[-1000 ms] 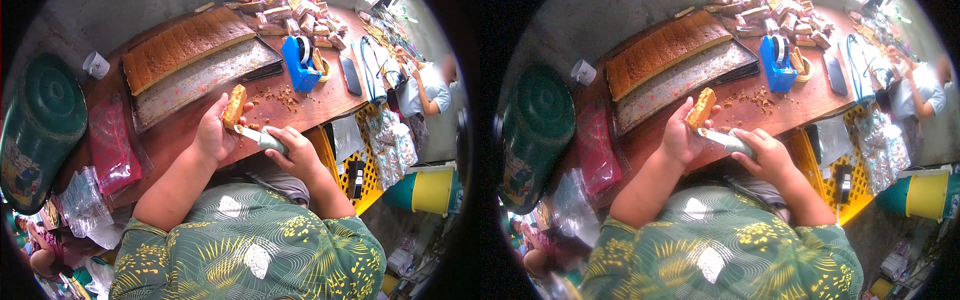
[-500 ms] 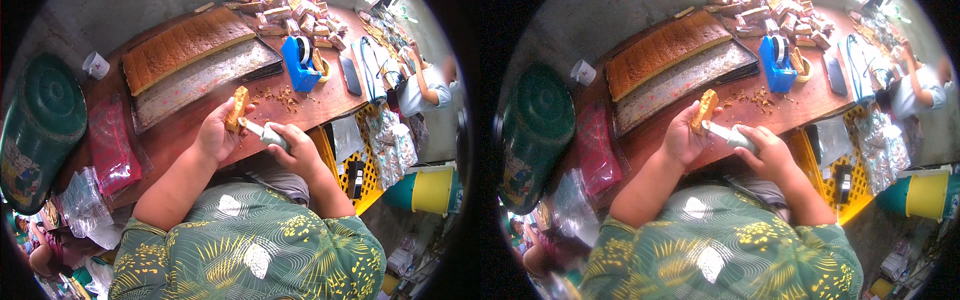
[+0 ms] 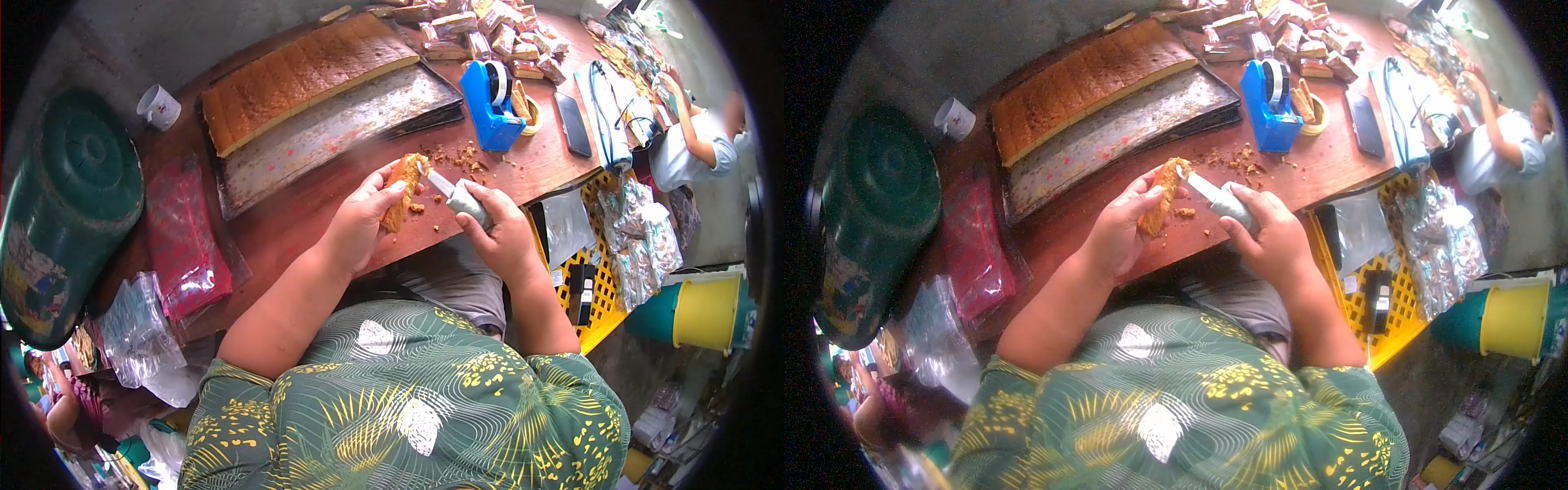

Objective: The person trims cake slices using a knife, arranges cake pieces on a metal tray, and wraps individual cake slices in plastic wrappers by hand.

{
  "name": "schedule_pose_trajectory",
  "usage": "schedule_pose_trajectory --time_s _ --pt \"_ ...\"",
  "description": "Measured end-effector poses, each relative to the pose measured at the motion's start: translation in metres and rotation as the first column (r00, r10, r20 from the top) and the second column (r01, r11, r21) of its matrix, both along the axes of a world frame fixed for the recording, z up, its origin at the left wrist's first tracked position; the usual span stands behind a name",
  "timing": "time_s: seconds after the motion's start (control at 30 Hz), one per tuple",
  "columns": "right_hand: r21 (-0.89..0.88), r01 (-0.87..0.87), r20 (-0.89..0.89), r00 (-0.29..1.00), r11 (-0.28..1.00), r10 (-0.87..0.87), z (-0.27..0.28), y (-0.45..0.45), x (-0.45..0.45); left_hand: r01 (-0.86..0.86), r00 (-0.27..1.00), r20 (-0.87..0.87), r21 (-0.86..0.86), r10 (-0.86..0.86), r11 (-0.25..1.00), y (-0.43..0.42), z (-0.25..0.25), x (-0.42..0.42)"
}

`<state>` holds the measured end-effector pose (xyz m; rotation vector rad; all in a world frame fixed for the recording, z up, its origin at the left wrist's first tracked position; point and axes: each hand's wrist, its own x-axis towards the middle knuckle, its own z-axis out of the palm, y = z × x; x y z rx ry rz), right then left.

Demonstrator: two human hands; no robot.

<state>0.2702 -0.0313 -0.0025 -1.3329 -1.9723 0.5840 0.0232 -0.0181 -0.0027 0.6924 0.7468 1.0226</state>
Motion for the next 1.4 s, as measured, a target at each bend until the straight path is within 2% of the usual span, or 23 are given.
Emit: schedule_pose_trajectory --time_s 0.2,0.3,0.37,0.47,0.53,0.63,0.77,0.87,0.97,1.17,1.4 --pt "-0.026 -0.077 -0.002 0.997 0.997 0.077 0.0 -0.004 -0.001 0.022 1.0 0.016 0.03 -0.023 0.999 -0.002 -0.004 0.001" --pt "-0.032 0.009 -0.061 0.998 0.999 -0.011 -0.003 0.001 0.003 0.044 0.999 -0.01 0.044 -0.044 0.998 -0.001 -0.007 -0.002" --pt "-0.041 -0.011 -0.097 0.995 0.999 0.008 -0.003 0.003 0.005 0.055 0.998 -0.03 0.057 -0.054 0.997 -0.003 -0.004 -0.003" --pt "-0.134 -0.091 -0.203 0.977 0.987 0.062 -0.004 -0.001 0.006 0.032 0.982 -0.188 0.155 -0.003 0.987 -0.007 -0.003 -0.001" --pt "-0.182 -0.152 -0.29 0.952 0.972 0.095 -0.008 -0.002 0.003 0.041 0.978 -0.21 0.221 0.007 0.974 -0.01 -0.005 -0.001" --pt "-0.299 -0.066 -0.271 0.962 0.952 -0.018 -0.005 0.002 0.009 0.054 0.947 -0.316 0.351 0.064 0.935 -0.011 -0.006 -0.003" --pt "-0.277 -0.119 -0.296 0.955 0.953 0.034 -0.001 -0.002 0.01 0.038 0.862 -0.454 0.506 0.228 0.862 -0.011 -0.02 -0.005" --pt "-0.183 -0.154 -0.264 0.959 0.971 0.103 0.005 -0.008 -0.001 0.172 0.576 -0.627 0.72 0.525 0.672 -0.01 -0.014 -0.009" --pt "-0.167 -0.162 -0.267 0.957 0.973 0.113 0.012 -0.01 -0.011 0.212 0.464 -0.544 0.834 0.699 0.509 -0.007 -0.017 -0.009" --pt "-0.103 -0.179 -0.256 0.955 0.978 0.148 0.011 -0.009 -0.028 0.216 0.396 -0.491 0.871 0.776 0.441 -0.008 -0.015 -0.008" --pt "-0.096 -0.154 -0.256 0.958 0.983 0.125 0.009 -0.008 -0.031 0.191 0.416 -0.435 0.9 0.799 0.391 -0.008 -0.013 -0.009"
